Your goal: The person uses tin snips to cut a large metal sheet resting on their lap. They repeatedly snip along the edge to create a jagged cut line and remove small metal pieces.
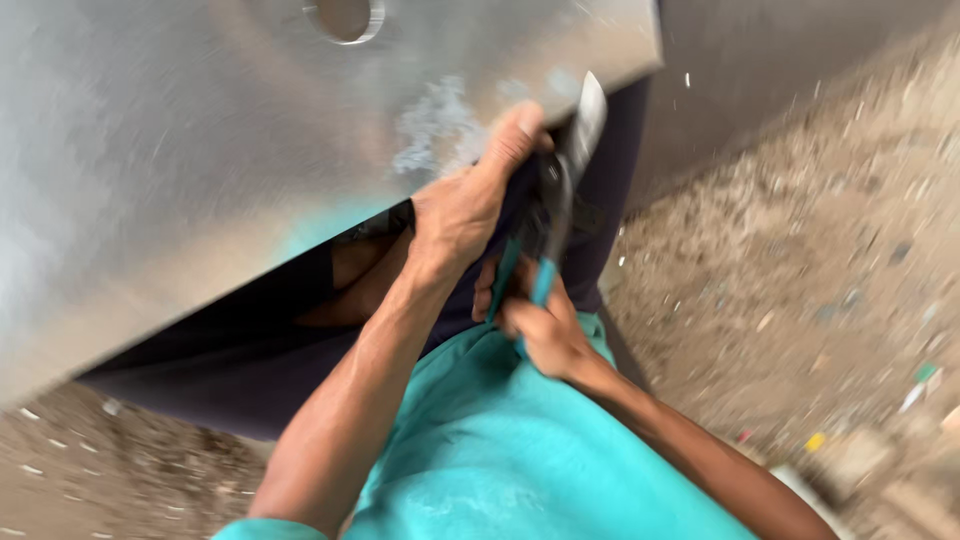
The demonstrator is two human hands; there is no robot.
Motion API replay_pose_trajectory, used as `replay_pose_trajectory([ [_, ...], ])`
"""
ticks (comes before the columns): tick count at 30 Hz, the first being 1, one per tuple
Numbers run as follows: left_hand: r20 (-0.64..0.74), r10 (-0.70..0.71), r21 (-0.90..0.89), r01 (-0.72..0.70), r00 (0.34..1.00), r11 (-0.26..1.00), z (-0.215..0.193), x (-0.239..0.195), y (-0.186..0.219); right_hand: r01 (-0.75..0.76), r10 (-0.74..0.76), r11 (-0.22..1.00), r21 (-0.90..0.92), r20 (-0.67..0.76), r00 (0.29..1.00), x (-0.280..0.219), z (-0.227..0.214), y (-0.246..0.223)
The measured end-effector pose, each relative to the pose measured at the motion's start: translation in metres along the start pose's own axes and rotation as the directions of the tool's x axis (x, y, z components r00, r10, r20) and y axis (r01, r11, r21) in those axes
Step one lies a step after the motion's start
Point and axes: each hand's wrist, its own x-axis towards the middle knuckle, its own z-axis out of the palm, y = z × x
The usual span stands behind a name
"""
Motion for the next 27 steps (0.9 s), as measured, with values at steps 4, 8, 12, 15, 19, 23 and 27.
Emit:
replay_pose_trajectory([
  [4,-0.096,0.288,-0.120,-0.299,0.953,0.947,-0.032,-0.041,-0.003,0.024,0.073,0.839,-0.544,0.157,0.985,-0.047,-0.058,-0.025],
  [8,-0.332,0.308,-0.450,-0.436,0.892,0.779,-0.112,-0.097,-0.049,0.003,0.220,0.400,-0.916,0.099,0.970,-0.050,-0.084,-0.055],
  [12,-0.592,0.363,-0.432,-0.663,0.720,0.611,-0.141,-0.135,-0.109,0.054,0.395,0.288,-0.956,0.170,0.903,-0.026,-0.071,-0.078],
  [15,-0.604,0.430,-0.285,-0.686,0.671,0.670,-0.119,-0.144,-0.118,0.302,0.434,0.289,-0.908,0.406,0.804,0.007,-0.053,-0.099],
  [19,-0.586,0.443,-0.312,-0.693,0.678,0.650,-0.106,-0.147,-0.108,0.298,0.541,0.333,-0.895,0.440,0.717,0.035,-0.013,-0.116],
  [23,-0.598,0.459,-0.336,-0.726,0.657,0.600,-0.105,-0.147,-0.105,0.235,0.595,0.113,-0.965,0.255,0.762,0.039,0.027,-0.134],
  [27,-0.576,0.503,-0.392,-0.758,0.644,0.522,-0.105,-0.146,-0.107,0.206,0.566,-0.049,-0.977,0.143,0.812,0.035,0.052,-0.144],
])
